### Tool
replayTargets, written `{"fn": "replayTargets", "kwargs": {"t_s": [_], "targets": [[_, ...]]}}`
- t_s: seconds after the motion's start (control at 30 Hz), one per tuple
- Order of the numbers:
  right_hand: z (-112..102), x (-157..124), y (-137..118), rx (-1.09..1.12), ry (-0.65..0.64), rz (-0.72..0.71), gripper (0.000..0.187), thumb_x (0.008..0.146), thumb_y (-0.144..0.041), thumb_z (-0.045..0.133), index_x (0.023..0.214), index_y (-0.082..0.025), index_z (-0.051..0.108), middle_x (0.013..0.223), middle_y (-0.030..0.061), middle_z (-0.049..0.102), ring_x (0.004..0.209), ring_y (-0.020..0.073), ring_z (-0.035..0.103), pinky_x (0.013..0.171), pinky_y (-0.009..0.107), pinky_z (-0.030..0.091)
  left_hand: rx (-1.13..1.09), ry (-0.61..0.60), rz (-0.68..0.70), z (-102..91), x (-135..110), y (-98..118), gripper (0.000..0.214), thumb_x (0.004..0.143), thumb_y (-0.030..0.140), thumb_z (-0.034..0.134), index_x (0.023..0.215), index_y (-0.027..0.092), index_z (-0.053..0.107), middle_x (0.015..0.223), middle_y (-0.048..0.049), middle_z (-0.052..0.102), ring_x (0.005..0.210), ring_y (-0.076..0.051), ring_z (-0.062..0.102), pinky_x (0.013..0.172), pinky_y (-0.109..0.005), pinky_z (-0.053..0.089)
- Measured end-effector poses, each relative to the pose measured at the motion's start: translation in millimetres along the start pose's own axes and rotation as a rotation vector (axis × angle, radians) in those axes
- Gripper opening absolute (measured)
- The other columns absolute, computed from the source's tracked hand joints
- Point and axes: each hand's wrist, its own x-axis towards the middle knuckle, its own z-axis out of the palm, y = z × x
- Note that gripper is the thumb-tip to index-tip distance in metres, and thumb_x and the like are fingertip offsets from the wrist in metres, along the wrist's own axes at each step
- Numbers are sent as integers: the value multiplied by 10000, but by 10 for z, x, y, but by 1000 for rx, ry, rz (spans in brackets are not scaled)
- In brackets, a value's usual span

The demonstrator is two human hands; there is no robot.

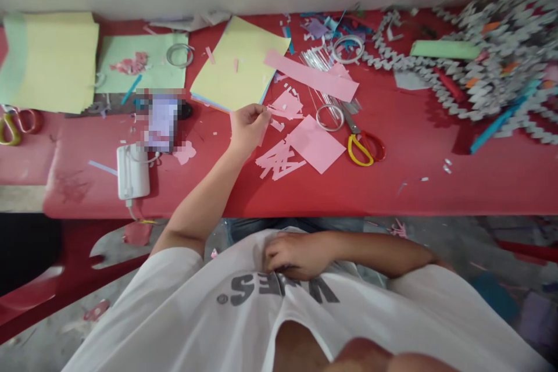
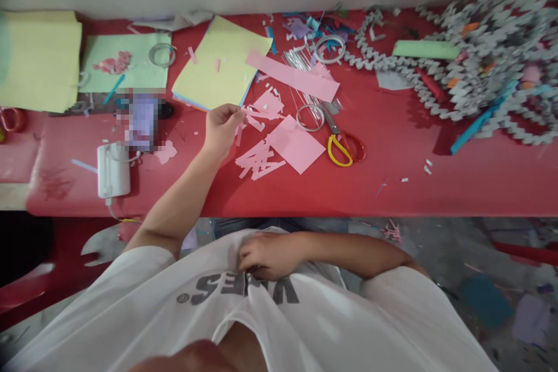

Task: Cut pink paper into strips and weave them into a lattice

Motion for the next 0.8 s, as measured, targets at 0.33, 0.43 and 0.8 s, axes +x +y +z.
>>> {"fn": "replayTargets", "kwargs": {"t_s": [0.33, 0.43, 0.8], "targets": [[-248, -659, -117, 258, -156, 80, 148, 889, -67, 693, 960, -180, 757, 946, 32, 758, 913, 178, 713, 854, 304, 500, -37, -50, -28, 36, -39, -8, 165, 886, 152, 686, 726, 182, 713, 673, 0, 657, 625, -98, 566, 630, -244, 440], [-502, -812, -297, 323, -90, 198, 155, 1051, -184, 628, 1080, -169, 779, 1036, 55, 760, 866, 139, 720, 800, 253, 526, -99, -93, -28, 45, -43, -41, 126, 865, 160, 693, 743, 187, 711, 711, -9, 693, 695, -115, 632, 706, -258, 490], [-2334, -1106, 319, -949, 524, 1230, 220, 919, -377, 785, 1031, -192, 744, 1157, 161, 754, 1127, 387, 670, 951, 514, 474, -254, -268, 76, 39, -79, -149, 29, 833, 225, 766, 805, 222, 760, 935, -39, 769, 887, -174, 695, 865, -346, 524]]}}
